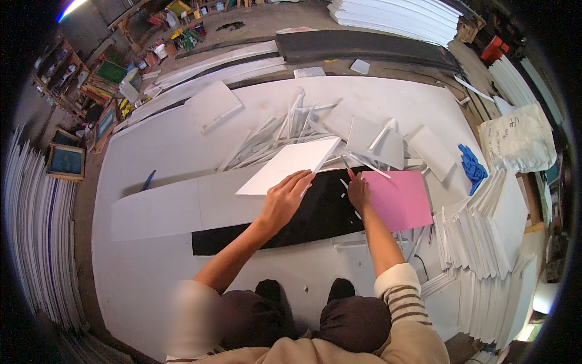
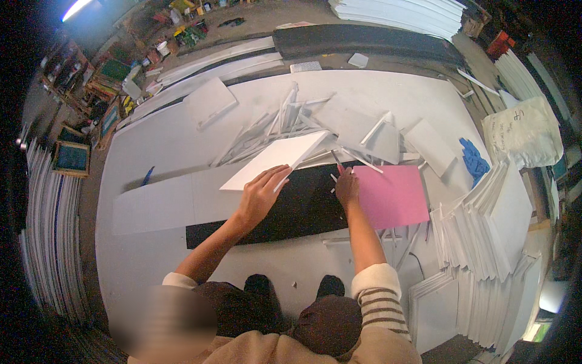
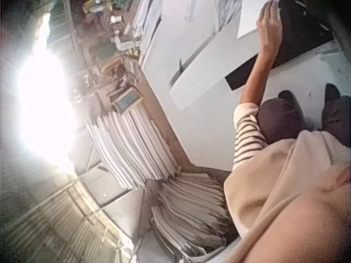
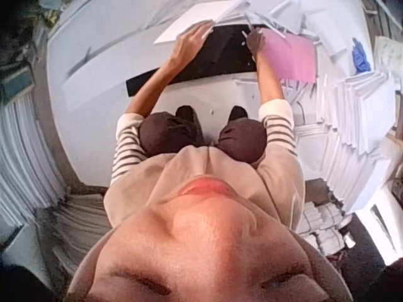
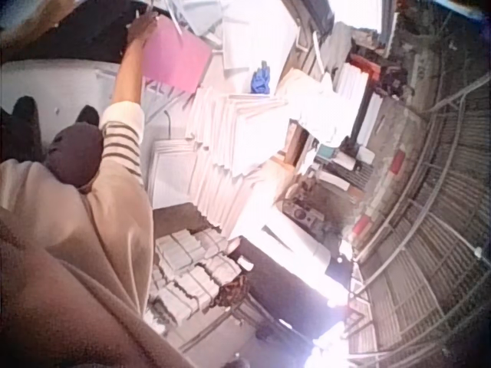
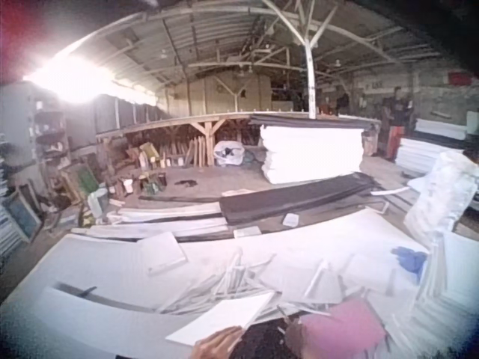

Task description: The person trims the edges of white foam boards using a utility knife on a large workbench. They repeatedly pick up boards, align them, cut along the edges, and stack the trimmed pieces. The workspace contains stacks of foam boards and trimmings.

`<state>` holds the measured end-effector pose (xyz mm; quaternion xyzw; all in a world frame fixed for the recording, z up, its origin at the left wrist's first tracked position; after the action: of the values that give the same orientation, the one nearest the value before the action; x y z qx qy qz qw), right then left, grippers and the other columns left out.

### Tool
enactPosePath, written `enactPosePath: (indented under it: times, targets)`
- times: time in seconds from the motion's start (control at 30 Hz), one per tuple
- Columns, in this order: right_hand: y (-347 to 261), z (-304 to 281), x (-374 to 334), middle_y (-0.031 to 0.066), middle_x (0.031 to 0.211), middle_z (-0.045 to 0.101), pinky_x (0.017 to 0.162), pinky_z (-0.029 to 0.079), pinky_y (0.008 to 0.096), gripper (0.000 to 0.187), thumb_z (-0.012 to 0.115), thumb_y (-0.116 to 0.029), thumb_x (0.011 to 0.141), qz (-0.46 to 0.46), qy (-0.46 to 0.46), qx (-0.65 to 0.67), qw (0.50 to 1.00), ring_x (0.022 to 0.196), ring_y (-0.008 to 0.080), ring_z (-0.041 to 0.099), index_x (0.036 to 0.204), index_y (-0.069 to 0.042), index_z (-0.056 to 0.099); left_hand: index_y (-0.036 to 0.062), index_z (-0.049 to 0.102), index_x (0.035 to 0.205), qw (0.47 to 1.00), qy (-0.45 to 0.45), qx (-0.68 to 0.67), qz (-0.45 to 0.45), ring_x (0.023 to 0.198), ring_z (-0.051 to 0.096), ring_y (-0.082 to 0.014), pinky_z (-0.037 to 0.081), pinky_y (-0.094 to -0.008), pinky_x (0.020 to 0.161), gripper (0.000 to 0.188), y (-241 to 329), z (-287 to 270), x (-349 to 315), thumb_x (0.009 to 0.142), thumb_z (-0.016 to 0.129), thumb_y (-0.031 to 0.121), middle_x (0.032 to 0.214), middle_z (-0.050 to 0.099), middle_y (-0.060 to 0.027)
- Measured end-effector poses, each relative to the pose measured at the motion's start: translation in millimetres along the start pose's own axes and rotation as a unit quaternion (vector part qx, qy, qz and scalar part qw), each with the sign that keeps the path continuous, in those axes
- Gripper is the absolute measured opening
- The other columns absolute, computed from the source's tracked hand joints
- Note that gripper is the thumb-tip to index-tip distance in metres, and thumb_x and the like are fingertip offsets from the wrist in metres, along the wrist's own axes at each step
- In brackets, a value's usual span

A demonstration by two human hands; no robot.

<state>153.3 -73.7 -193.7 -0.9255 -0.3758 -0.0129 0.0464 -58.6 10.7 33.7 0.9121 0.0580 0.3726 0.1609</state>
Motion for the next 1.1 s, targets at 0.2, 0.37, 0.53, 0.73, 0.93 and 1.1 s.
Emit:
enactPosePath:
  times: [0.2, 0.37, 0.53, 0.73, 0.93, 1.1]
  targets:
    - [-25, -10, 8, 0.0110, 0.098, 0.052, 0.073, 0.043, 0.0391, 0.025, 0.051, -0.023, 0.081, -0.044, 0.006, -0.052, 0.998, 0.092, 0.0269, 0.049, 0.097, -0.005, 0.057, 0.0054, 0.061, 0.096, 1.000, 0.012, 0.020, 0.018, 0.092, 0.060, -0.0201, 0.051, -0.0294, 0.076, 0.028, -15, -1, -3, 0.069, 0.064, 0.003, 0.099, 0.062, -0.0079]
    - [-64, -49, 41, 0.0167, 0.107, 0.050, 0.069, 0.050, 0.0377, 0.050, 0.048, -0.036, 0.087, 0.206, -0.142, 0.799, 0.547, 0.078, 0.0292, 0.060, 0.122, -0.003, 0.032, 0.0069, 0.062, 0.094, 0.998, 0.006, 0.022, 0.061, 0.093, 0.060, -0.0189, 0.050, -0.0292, 0.076, 0.029, -24, 2, 17, 0.065, 0.061, 0.003, 0.099, 0.062, -0.0068]
    - [-15, -160, 67, 0.0165, 0.109, 0.047, 0.071, 0.050, 0.0359, 0.060, 0.052, -0.024, 0.086, 0.190, -0.009, 0.824, 0.533, 0.082, 0.0229, 0.058, 0.130, -0.006, 0.017, 0.0091, 0.062, 0.095, 0.984, -0.027, -0.040, 0.172, 0.096, 0.059, -0.0189, 0.049, -0.0290, 0.078, 0.027, 6, -10, 69, 0.069, 0.056, 0.011, 0.104, 0.060, -0.0067]
    - [43, -286, 28, 0.0159, 0.111, 0.045, 0.074, 0.049, 0.0379, 0.063, 0.049, -0.008, 0.082, 0.214, 0.120, 0.766, 0.594, 0.091, 0.0210, 0.051, 0.132, -0.016, 0.012, 0.0122, 0.061, 0.093, 0.947, -0.026, -0.134, 0.290, 0.099, 0.057, -0.0201, 0.046, -0.0325, 0.083, 0.022, 54, -49, 125, 0.071, 0.059, 0.011, 0.108, 0.058, -0.0077]
    - [102, -395, -90, 0.0107, 0.101, 0.044, 0.074, 0.048, 0.0403, 0.051, 0.048, -0.001, 0.078, 0.238, 0.328, 0.750, 0.523, 0.087, 0.0208, 0.053, 0.118, -0.019, 0.021, 0.0061, 0.039, 0.122, 0.937, 0.087, -0.335, 0.050, 0.124, 0.030, -0.0276, 0.019, -0.0431, 0.104, 0.059, 66, -48, 180, 0.071, 0.065, 0.020, 0.133, 0.033, -0.0106]
    - [136, -405, -233, 0.0094, 0.100, 0.043, 0.076, 0.047, 0.0429, 0.049, 0.048, 0.003, 0.075, 0.280, 0.487, 0.684, 0.465, 0.091, 0.0217, 0.051, 0.109, -0.019, 0.021, 0.0023, 0.018, 0.134, 0.750, -0.074, -0.642, -0.143, 0.125, 0.027, -0.0274, 0.021, -0.0392, 0.103, 0.067, 128, 39, 179, 0.081, 0.057, 0.015, 0.140, 0.019, -0.0116]
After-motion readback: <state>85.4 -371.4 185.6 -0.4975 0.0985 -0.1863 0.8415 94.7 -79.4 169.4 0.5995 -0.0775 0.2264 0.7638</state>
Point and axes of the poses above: each hand's wrist, its own x-axis towards the middle knuckle, its own z-axis out of the palm, y = z × x, the point moved 9 cm from there along x, towards the middle knuckle
